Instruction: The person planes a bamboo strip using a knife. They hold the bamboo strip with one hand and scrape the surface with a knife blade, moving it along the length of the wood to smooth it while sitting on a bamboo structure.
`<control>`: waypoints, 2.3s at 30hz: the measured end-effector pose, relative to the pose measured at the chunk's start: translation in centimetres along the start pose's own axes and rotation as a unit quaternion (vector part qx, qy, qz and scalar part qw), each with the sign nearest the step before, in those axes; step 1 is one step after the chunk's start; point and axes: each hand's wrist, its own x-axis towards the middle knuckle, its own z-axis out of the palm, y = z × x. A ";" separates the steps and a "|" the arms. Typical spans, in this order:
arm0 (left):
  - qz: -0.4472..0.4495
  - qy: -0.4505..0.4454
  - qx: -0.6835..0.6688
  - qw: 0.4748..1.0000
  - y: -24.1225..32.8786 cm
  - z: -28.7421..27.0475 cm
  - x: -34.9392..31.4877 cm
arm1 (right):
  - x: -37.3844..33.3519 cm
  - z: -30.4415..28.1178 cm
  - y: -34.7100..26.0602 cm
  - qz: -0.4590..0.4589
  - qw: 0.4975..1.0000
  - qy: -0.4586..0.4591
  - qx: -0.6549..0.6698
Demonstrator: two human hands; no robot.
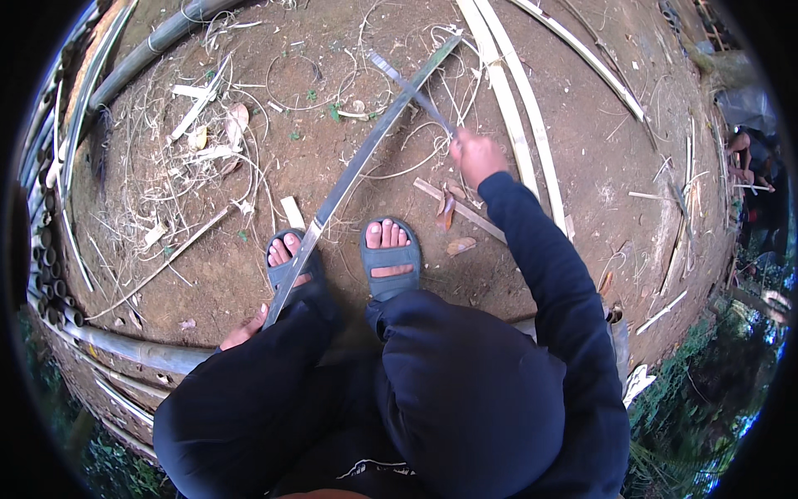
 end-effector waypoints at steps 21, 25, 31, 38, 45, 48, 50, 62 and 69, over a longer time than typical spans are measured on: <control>0.044 -0.031 -0.036 0.998 -3.9 -2.3 3.0 | 7.2 1.8 4.7 0.130 0.991 0.026 0.024; 0.029 -0.036 -0.032 0.998 -0.9 -1.2 2.8 | 4.8 2.0 5.3 0.079 0.996 0.040 0.009; 0.004 0.033 -0.023 0.999 -1.2 -0.4 0.3 | 7.7 2.2 6.6 0.210 0.976 0.047 0.038; 0.024 0.012 0.008 1.000 -0.4 -0.7 -0.5 | 1.4 3.5 6.2 0.249 0.958 0.122 0.068; 0.178 -0.013 -0.022 0.984 2.6 -6.3 -3.4 | -2.5 4.2 2.3 0.285 0.957 0.042 -0.021; 0.296 0.008 -0.036 0.955 7.3 -3.2 -4.3 | -1.0 2.3 -4.2 0.128 0.970 0.199 0.059; 0.328 0.053 -0.079 0.940 10.5 0.0 -3.9 | 0.9 -1.9 -11.9 0.061 0.948 0.061 0.307; 0.568 0.199 -0.019 0.799 15.1 11.0 3.7 | 4.6 -2.9 -26.7 -0.046 0.789 -0.013 0.613; 0.743 0.475 0.281 0.378 15.6 3.6 -7.5 | 3.9 -5.0 -20.3 -0.120 0.901 0.121 0.400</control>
